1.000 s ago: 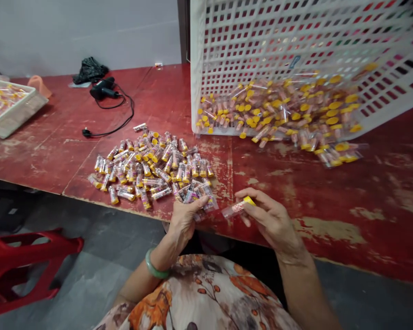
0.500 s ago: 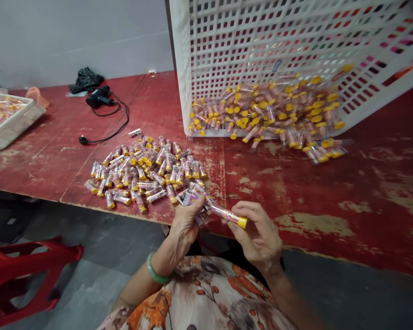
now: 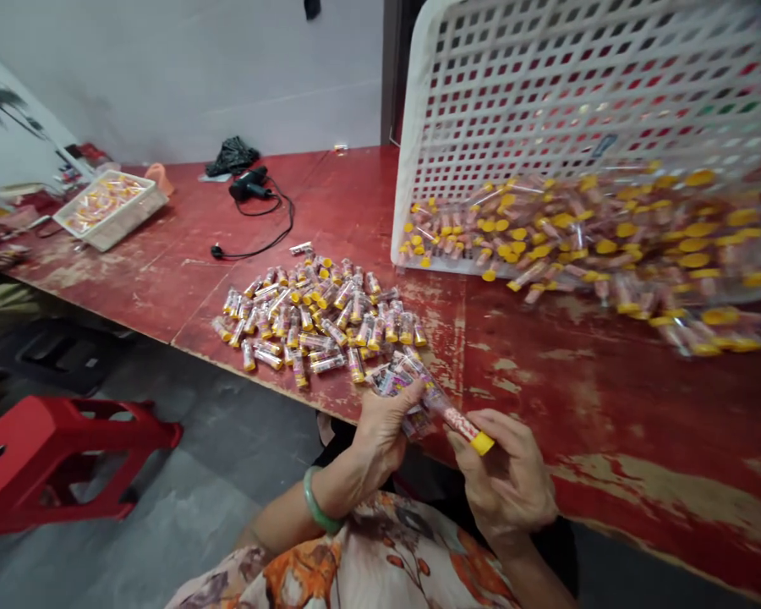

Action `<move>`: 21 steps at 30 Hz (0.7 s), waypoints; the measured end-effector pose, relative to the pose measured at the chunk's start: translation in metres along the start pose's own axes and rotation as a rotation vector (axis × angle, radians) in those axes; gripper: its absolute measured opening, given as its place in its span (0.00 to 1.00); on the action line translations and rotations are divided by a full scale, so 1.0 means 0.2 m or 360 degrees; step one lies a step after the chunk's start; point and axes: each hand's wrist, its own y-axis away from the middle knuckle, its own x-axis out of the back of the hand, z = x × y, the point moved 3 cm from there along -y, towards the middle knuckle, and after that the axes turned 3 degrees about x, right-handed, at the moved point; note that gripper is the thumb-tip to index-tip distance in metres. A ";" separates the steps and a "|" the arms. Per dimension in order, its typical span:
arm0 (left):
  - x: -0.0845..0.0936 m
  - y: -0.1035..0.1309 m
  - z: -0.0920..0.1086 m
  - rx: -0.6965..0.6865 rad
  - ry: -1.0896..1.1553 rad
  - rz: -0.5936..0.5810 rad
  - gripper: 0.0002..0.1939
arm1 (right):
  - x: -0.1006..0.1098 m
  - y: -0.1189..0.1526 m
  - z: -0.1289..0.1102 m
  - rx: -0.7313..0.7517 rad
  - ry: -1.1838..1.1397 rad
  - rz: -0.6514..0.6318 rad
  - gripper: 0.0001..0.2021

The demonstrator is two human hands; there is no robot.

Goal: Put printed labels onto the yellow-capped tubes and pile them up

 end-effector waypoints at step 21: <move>-0.01 0.05 0.03 0.0111 -0.0173 -0.0197 0.20 | -0.05 -0.14 0.01 0.0365 0.0136 -0.0279 0.14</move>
